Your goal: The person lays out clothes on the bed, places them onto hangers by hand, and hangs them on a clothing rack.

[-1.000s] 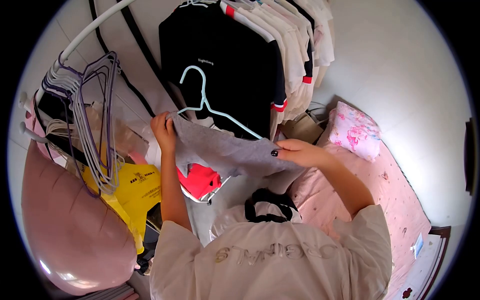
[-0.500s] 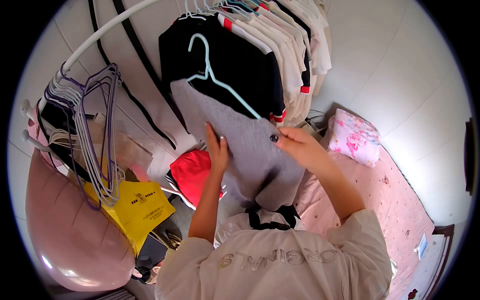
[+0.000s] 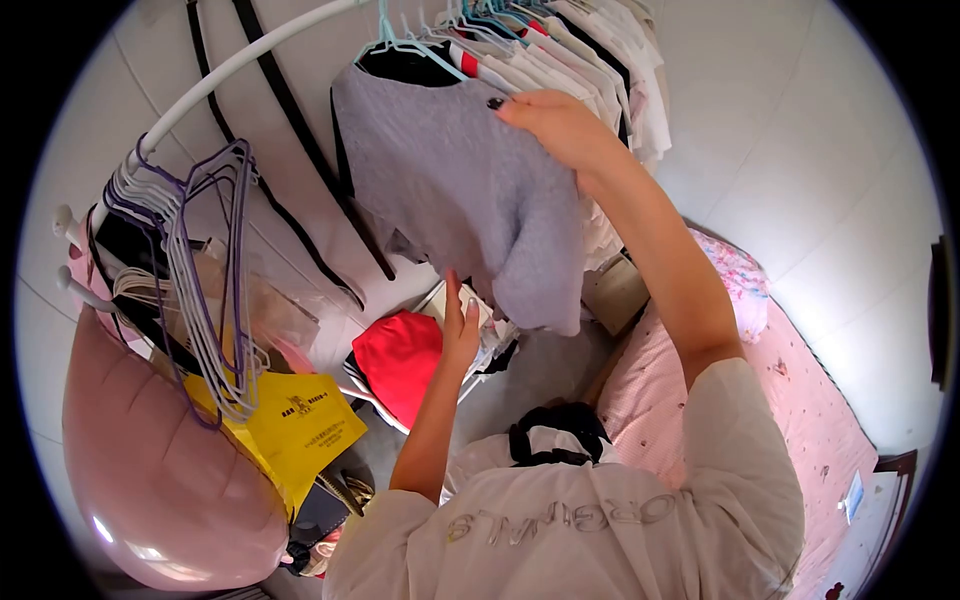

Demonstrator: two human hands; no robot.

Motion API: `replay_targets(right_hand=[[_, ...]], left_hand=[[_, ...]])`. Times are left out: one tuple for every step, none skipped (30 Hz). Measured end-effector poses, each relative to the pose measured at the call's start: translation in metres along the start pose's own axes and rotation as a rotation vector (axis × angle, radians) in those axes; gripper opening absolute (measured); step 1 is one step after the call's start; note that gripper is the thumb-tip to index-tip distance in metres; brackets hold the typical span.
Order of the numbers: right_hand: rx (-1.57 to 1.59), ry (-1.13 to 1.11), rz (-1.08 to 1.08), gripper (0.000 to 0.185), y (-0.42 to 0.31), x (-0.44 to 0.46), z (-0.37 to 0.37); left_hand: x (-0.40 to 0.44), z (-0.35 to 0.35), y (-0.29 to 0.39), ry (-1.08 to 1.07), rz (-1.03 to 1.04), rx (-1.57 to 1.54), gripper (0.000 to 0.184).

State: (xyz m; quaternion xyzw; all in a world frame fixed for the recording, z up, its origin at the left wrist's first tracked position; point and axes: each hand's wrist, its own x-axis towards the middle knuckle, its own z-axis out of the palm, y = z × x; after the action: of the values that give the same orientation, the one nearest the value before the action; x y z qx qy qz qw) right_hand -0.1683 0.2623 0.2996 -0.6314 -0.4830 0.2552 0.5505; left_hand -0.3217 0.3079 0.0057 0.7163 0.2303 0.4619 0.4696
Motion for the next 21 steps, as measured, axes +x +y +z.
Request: replay_targets(right_hand=[[-0.003, -0.084, -0.038, 0.036, 0.004, 0.014, 0.001], [-0.001, -0.075, -0.046, 0.034, 0.006, 0.022, 0.004], [0.000, -0.066, -0.056, 0.033, 0.005, 0.027, 0.008], [-0.002, -0.058, -0.066, 0.032, 0.004, 0.033, 0.011], [0.025, -0.077, -0.066, 0.032, 0.004, 0.040, 0.011], [0.050, -0.097, -0.065, 0.032, 0.006, 0.048, 0.010], [0.078, -0.116, -0.061, 0.032, 0.008, 0.054, 0.011], [0.010, -0.122, -0.067, 0.032, 0.012, 0.060, 0.012], [-0.056, -0.127, -0.073, 0.033, 0.016, 0.064, 0.014], [-0.121, -0.132, -0.080, 0.033, 0.021, 0.069, 0.016], [-0.154, -0.122, -0.102, 0.033, 0.029, 0.076, 0.018], [-0.188, -0.112, -0.124, 0.032, 0.033, 0.080, 0.021], [-0.223, -0.102, -0.147, 0.032, 0.036, 0.083, 0.022], [-0.357, -0.075, -0.207, 0.031, 0.038, 0.086, 0.021], [-0.492, -0.048, -0.267, 0.031, 0.035, 0.086, 0.021], [-0.628, -0.020, -0.324, 0.030, 0.032, 0.086, 0.021], [-0.678, 0.044, -0.402, 0.030, 0.033, 0.086, 0.022], [-0.728, 0.109, -0.477, 0.030, 0.034, 0.084, 0.023], [-0.778, 0.176, -0.551, 0.031, 0.035, 0.079, 0.023], [-0.734, 0.184, -0.554, 0.032, 0.036, 0.072, 0.021], [-0.688, 0.191, -0.556, 0.034, 0.037, 0.059, 0.021]], left_hand=[[-0.004, -0.001, -0.005, 0.002, -0.035, -0.003, 0.056], [-0.007, -0.003, -0.010, 0.004, -0.069, -0.005, 0.056], [-0.010, -0.006, -0.014, 0.003, -0.069, 0.007, 0.056], [-0.013, -0.008, -0.017, 0.003, -0.068, 0.019, 0.056], [-0.016, -0.008, -0.020, 0.004, -0.069, 0.028, 0.056], [-0.018, -0.009, -0.022, 0.004, -0.082, 0.026, 0.056], [-0.021, -0.010, -0.024, 0.002, -0.096, 0.026, 0.056], [-0.025, -0.011, -0.026, -0.003, -0.112, 0.027, 0.056], [-0.028, -0.012, -0.023, -0.004, -0.145, 0.005, 0.056], [-0.031, -0.011, -0.018, -0.005, -0.176, -0.016, 0.056], [-0.034, -0.012, -0.015, -0.006, -0.206, -0.037, 0.055], [-0.036, -0.012, -0.017, -0.006, -0.197, -0.064, 0.055], [-0.038, -0.013, -0.022, -0.004, -0.186, -0.091, 0.055], [-0.041, -0.012, -0.029, -0.003, -0.176, -0.119, 0.055], [-0.048, -0.012, -0.053, 0.018, -0.226, -0.059, 0.055], [-0.052, -0.012, -0.060, 0.021, -0.239, -0.065, 0.055], [-0.054, -0.011, -0.067, 0.022, -0.253, -0.071, 0.056], [-0.054, -0.009, -0.063, 0.021, -0.268, -0.077, 0.056], [-0.053, -0.007, -0.060, 0.026, -0.276, -0.072, 0.056], [-0.052, -0.005, -0.057, 0.030, -0.284, -0.065, 0.057], [-0.050, -0.006, -0.047, 0.034, -0.293, -0.054, 0.057]])
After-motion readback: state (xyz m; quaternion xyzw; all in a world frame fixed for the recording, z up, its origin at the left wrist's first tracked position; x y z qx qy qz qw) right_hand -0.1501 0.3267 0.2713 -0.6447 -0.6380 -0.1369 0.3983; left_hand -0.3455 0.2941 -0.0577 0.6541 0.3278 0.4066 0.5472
